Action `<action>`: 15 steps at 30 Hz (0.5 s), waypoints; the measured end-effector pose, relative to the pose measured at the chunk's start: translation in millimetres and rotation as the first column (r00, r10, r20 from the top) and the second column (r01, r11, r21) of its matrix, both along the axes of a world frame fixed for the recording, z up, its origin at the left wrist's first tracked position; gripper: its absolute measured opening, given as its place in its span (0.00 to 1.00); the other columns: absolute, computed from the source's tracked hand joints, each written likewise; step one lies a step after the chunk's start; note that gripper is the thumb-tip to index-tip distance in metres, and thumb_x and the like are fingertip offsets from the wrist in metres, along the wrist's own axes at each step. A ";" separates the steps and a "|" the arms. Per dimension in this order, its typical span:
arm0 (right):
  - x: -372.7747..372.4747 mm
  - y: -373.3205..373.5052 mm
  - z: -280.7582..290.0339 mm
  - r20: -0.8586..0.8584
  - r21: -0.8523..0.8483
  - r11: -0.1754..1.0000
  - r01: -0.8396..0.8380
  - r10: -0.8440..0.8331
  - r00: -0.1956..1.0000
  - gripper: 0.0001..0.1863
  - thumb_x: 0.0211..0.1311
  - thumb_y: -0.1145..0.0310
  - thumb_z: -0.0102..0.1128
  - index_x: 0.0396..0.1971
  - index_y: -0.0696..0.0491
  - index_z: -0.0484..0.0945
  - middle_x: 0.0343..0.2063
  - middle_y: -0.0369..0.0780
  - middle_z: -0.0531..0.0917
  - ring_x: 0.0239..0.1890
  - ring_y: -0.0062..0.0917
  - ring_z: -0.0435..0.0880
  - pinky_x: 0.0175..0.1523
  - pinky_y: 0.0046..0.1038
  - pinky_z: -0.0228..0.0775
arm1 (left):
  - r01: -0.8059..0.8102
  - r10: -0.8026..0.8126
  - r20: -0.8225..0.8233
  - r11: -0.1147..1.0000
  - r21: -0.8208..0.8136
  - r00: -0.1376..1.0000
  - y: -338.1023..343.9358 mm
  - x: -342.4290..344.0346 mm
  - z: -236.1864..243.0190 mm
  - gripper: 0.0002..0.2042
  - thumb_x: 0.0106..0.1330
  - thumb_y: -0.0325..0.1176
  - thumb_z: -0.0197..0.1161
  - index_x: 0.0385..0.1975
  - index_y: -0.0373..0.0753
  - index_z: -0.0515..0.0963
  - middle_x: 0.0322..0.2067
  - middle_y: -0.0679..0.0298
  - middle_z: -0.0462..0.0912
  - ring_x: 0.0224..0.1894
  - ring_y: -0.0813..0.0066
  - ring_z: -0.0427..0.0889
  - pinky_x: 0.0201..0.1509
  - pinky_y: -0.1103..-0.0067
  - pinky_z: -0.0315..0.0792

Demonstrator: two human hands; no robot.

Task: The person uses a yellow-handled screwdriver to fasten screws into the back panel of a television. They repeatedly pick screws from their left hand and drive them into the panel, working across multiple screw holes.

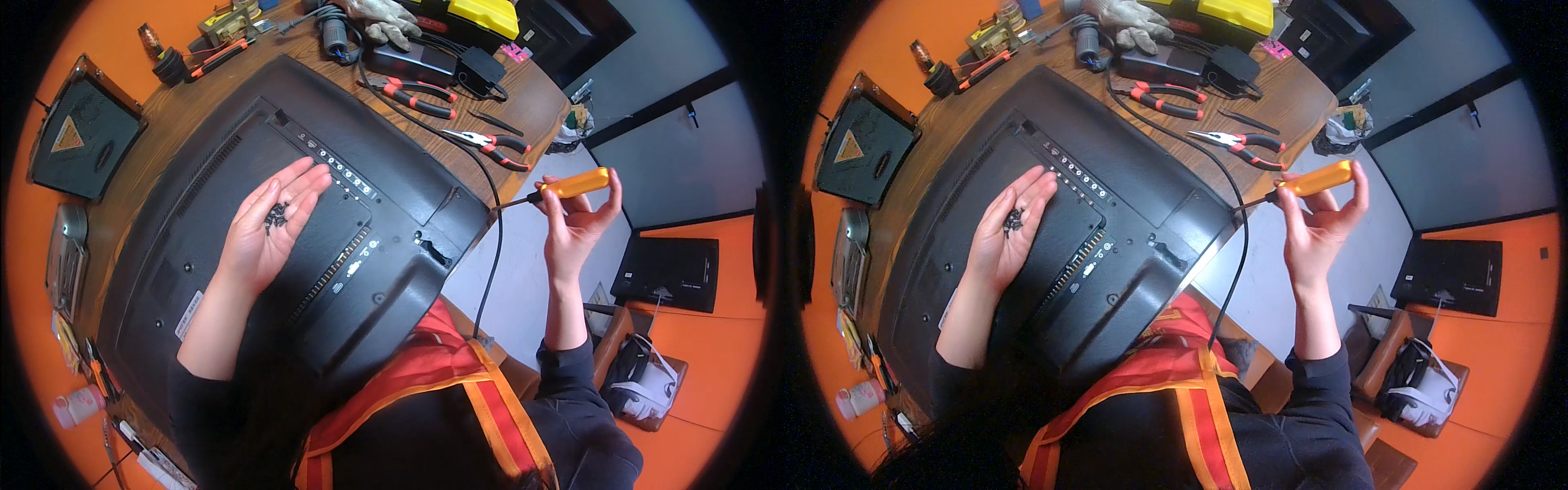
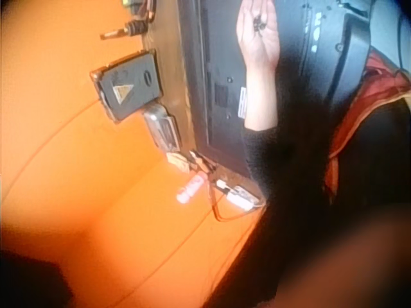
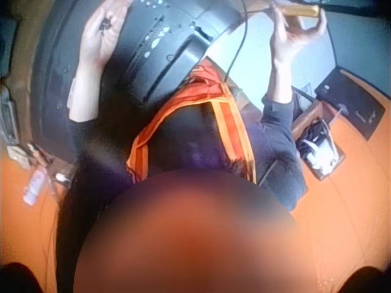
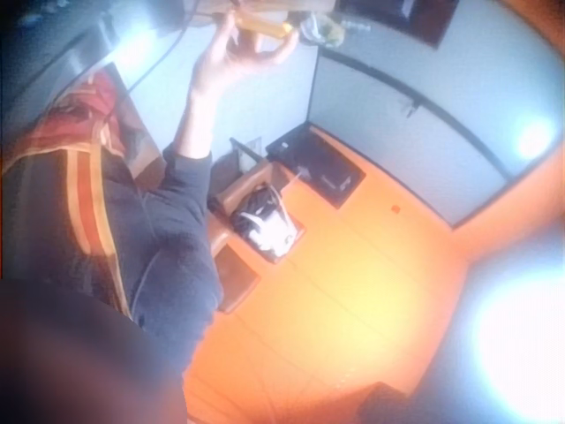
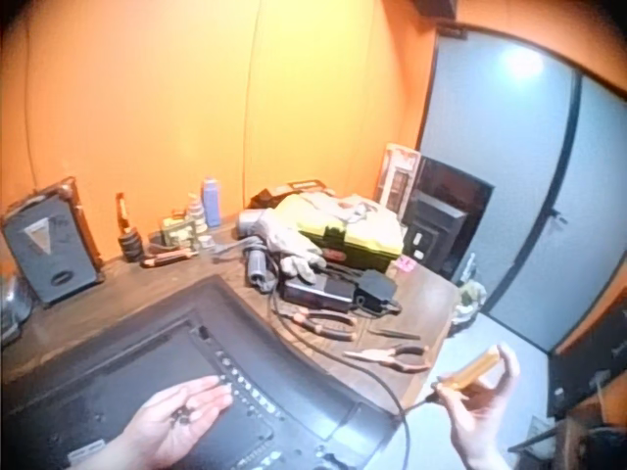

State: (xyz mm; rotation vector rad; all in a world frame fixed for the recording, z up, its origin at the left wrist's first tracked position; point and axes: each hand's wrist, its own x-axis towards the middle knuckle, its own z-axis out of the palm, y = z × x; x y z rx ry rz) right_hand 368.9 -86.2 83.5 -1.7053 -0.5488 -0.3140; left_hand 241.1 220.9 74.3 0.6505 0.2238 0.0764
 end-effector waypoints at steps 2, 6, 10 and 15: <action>-0.6 0.5 -6.1 0.003 -0.036 0.999 -0.012 0.012 1.000 0.38 0.52 0.82 0.53 0.57 0.43 0.42 0.36 0.48 0.76 0.40 0.29 0.78 0.40 0.24 0.74 | -0.010 0.010 -0.009 1.000 0.004 1.000 -0.7 -0.2 0.1 0.19 0.66 0.31 0.38 0.53 0.25 0.56 0.52 0.46 0.63 0.54 0.62 0.66 0.55 0.79 0.67; 2.1 0.7 -18.4 0.010 -0.029 0.999 -0.018 0.018 1.000 0.38 0.52 0.83 0.53 0.56 0.43 0.43 0.39 0.48 0.73 0.42 0.29 0.76 0.41 0.25 0.74 | -0.021 0.021 -0.013 1.000 0.002 1.000 -0.3 -0.3 -0.1 0.19 0.66 0.31 0.39 0.53 0.25 0.56 0.52 0.46 0.63 0.54 0.62 0.66 0.55 0.79 0.67; 4.7 -0.9 -22.8 0.020 -0.012 1.000 -0.016 0.016 1.000 0.38 0.52 0.84 0.52 0.56 0.43 0.43 0.40 0.48 0.73 0.43 0.29 0.76 0.42 0.26 0.74 | -0.019 0.019 -0.010 1.000 0.000 1.000 -0.3 -0.4 -0.1 0.19 0.66 0.31 0.39 0.53 0.25 0.56 0.52 0.46 0.63 0.54 0.62 0.66 0.55 0.79 0.67; 6.6 -2.7 -23.9 0.003 -0.008 0.999 -0.046 0.046 0.999 0.37 0.52 0.84 0.52 0.56 0.43 0.43 0.40 0.48 0.73 0.43 0.29 0.76 0.43 0.26 0.73 | -0.024 0.024 -0.021 1.000 -0.013 0.999 -0.2 -1.1 0.7 0.19 0.66 0.31 0.40 0.53 0.25 0.55 0.52 0.46 0.63 0.54 0.62 0.66 0.54 0.79 0.68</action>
